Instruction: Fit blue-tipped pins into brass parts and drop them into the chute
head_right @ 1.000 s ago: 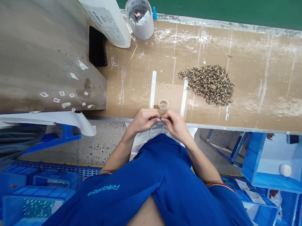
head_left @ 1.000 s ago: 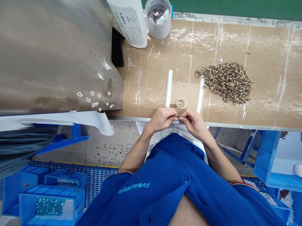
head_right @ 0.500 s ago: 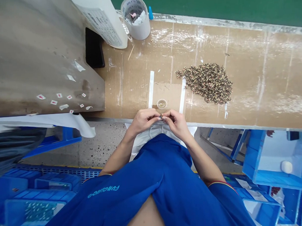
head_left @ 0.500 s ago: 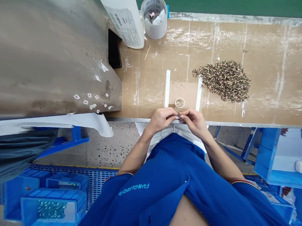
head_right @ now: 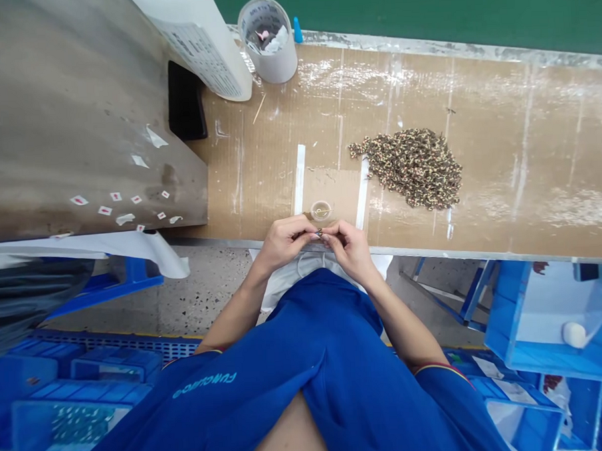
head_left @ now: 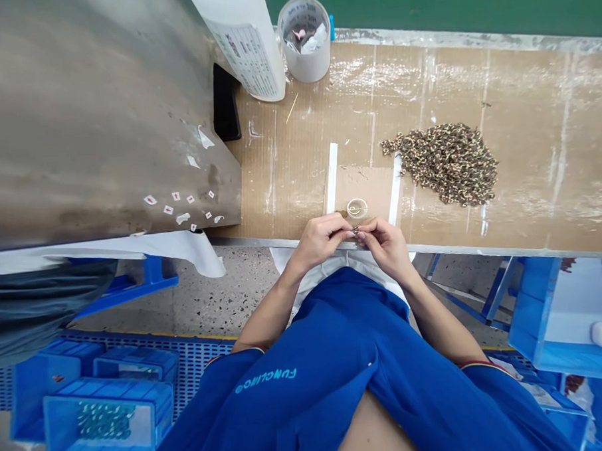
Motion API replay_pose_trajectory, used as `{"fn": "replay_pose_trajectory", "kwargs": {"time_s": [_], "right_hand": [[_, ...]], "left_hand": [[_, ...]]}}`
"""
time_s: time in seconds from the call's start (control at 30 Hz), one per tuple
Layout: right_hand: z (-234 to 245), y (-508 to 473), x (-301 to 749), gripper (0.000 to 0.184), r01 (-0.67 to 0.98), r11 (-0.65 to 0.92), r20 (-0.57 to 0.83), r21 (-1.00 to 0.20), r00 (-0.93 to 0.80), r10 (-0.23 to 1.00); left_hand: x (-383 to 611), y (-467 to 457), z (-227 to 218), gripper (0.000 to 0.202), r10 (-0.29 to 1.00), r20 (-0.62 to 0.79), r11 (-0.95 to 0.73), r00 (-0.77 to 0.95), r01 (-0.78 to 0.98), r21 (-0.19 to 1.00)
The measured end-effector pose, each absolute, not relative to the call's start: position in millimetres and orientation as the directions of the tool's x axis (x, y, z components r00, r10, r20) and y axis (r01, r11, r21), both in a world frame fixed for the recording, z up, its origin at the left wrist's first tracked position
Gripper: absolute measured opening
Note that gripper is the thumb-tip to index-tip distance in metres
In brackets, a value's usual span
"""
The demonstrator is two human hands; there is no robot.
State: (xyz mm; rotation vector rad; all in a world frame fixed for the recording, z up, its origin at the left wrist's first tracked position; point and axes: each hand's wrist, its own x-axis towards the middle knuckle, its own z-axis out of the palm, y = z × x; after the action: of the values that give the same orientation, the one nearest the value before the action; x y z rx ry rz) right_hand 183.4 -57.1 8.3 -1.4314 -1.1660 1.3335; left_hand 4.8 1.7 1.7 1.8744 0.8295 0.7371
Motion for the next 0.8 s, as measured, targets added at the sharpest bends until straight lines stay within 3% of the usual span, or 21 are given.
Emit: {"fn": "replay_pose_trajectory", "kwargs": {"time_s": [0.33, 0.63, 0.8], "right_hand": [[10.0, -57.0, 185.3, 0.016, 0.238, -0.167, -0.187, -0.957, -0.064, 0.98], [2.7, -60.2, 178.5, 0.016, 0.219, -0.153, -0.159, -0.964, -0.009, 0.987], [2.9, -55.4, 179.3, 0.027, 0.089, -0.217, -0.219, -0.972, -0.011, 0.976]], "left_hand": [[3.0, -1.3, 1.0, 0.022, 0.77, 0.109, -0.347, 0.629, 0.269, 0.898], [2.5, -1.3, 0.0, 0.021, 0.783, 0.142, -0.342, 0.606, 0.228, 0.912], [3.0, 1.5, 3.3, 0.026, 0.792, 0.135, -0.34, 0.595, 0.247, 0.908]]}}
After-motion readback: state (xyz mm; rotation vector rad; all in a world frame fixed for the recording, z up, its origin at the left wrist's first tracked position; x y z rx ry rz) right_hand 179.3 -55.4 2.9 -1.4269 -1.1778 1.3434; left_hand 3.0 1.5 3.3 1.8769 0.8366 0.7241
